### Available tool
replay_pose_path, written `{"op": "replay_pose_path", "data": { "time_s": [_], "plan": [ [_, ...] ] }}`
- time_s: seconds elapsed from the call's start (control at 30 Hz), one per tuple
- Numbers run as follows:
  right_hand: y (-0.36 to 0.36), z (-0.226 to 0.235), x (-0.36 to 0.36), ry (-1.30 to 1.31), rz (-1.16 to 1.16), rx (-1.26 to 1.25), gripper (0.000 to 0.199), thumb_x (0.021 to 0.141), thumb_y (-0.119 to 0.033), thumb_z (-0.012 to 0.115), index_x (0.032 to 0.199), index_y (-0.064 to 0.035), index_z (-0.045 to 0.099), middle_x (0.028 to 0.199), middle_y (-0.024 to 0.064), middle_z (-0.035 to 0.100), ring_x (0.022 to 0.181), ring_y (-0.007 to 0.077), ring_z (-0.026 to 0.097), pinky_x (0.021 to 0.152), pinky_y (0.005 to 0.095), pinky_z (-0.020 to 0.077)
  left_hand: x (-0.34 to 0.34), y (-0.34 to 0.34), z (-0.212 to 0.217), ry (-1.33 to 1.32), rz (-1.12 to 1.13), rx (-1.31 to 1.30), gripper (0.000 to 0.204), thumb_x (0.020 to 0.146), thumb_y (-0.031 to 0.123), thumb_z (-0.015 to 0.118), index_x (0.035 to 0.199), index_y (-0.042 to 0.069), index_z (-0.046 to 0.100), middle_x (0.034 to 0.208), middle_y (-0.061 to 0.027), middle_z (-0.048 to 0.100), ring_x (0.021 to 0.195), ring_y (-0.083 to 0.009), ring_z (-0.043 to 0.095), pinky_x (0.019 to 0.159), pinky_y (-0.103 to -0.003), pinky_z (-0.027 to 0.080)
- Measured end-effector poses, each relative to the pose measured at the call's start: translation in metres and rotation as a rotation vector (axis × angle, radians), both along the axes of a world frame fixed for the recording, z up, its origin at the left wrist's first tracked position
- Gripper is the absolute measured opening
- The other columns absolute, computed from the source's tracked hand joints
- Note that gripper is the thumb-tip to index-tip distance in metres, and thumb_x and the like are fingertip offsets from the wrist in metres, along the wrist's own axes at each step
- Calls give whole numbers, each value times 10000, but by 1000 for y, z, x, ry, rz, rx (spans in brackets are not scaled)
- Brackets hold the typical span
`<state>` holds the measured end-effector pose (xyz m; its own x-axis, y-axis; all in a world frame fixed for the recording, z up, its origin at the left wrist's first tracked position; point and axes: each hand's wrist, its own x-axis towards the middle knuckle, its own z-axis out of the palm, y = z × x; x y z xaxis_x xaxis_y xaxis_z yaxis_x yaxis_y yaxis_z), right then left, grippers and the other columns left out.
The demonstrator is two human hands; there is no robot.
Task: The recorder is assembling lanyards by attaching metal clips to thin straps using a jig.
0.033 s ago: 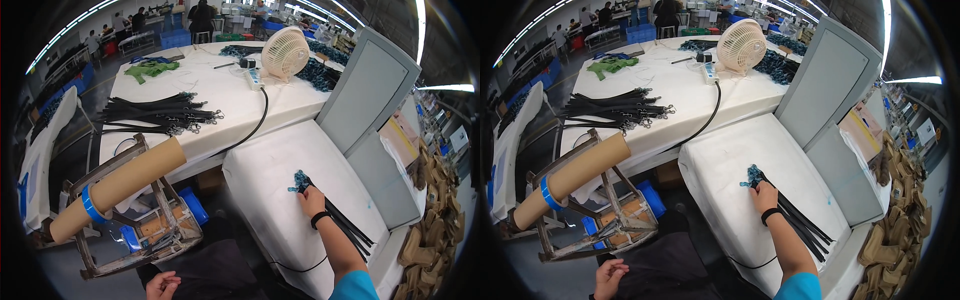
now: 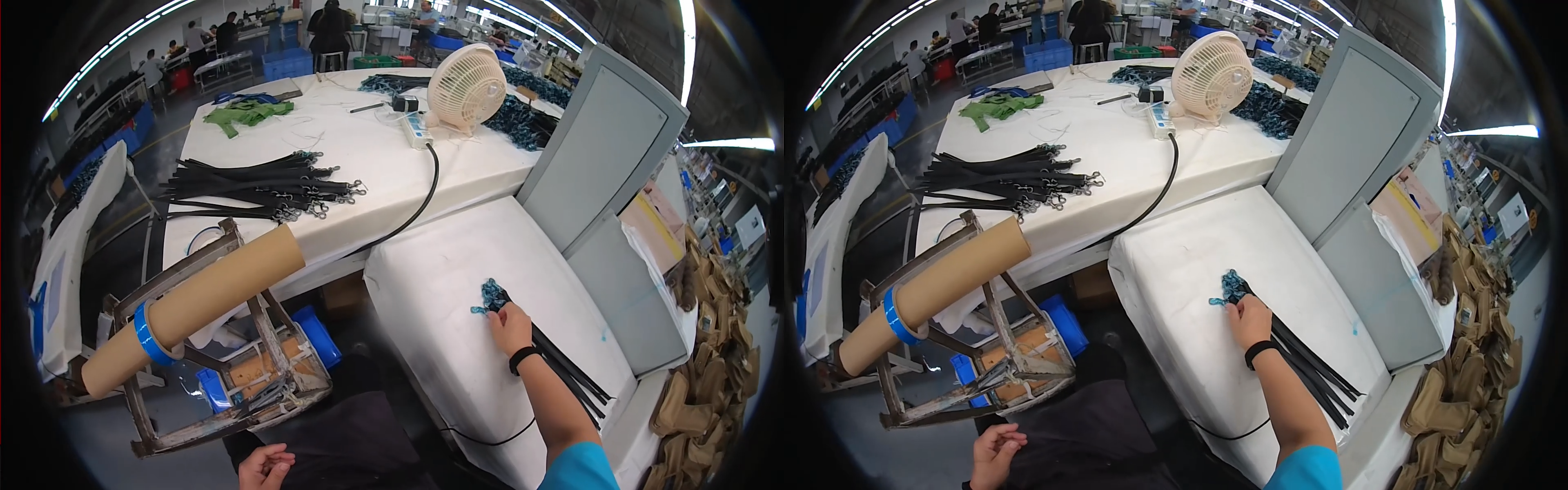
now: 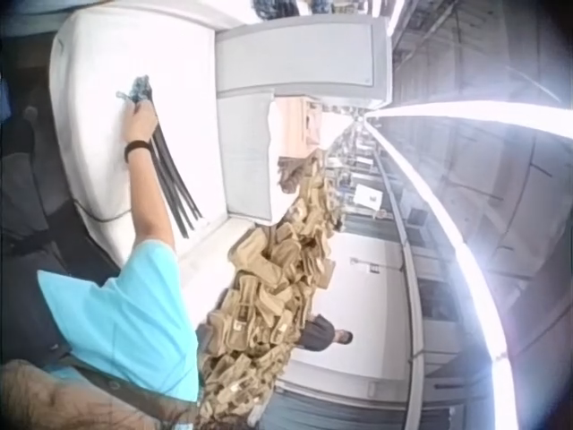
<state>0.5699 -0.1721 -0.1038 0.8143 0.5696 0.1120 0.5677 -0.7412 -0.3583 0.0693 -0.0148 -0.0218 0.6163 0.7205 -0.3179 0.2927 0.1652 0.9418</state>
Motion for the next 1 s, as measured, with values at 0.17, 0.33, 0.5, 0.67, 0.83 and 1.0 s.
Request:
{"op": "replay_pose_path", "data": {
  "time_s": [0.17,0.33,0.5,0.67,0.83,1.0],
  "plan": [
    [-10,-12,21,-212,-31,103,172,786,-129,683,892,-49,573,893,116,583,902,308,548,798,433,420,-2,-5,-2,-11,29,-16,264,921,37,553,1181,-13,560,992,-91,649,925,-148,609,831,-255,486],
    [1,-12,24,-206,-2,146,179,758,-97,696,862,-20,573,831,126,573,821,313,556,738,405,459,0,-3,-8,6,33,-28,269,912,29,571,1177,-11,564,989,-84,648,922,-137,605,828,-246,486],
    [13,-5,26,-15,-76,340,184,764,-113,712,866,-41,577,867,103,590,906,283,553,794,414,432,-2,-2,-8,-10,28,-28,272,908,23,578,1179,3,568,987,-75,646,918,-128,602,826,-241,486],
    [18,-3,18,-94,-55,156,324,757,-180,729,1001,-48,562,1072,129,551,1041,306,498,862,439,401,-2,1,-9,-11,25,-24,277,906,30,588,1180,2,568,990,-72,646,918,-124,600,830,-239,485],
    [26,5,2,-220,66,-22,747,733,-364,745,1323,-51,410,1335,190,400,1235,367,363,1000,484,308,-2,3,-14,11,29,-26,286,903,36,596,1185,1,566,993,-73,646,915,-119,600,832,-234,484],
    [34,-15,29,-67,-92,-119,701,803,-389,650,1338,-20,386,1283,194,433,1200,360,394,985,492,322,3,3,-10,13,20,-15,283,896,25,600,1177,4,576,986,-69,654,899,-110,606,819,-227,487]
  ]
}}
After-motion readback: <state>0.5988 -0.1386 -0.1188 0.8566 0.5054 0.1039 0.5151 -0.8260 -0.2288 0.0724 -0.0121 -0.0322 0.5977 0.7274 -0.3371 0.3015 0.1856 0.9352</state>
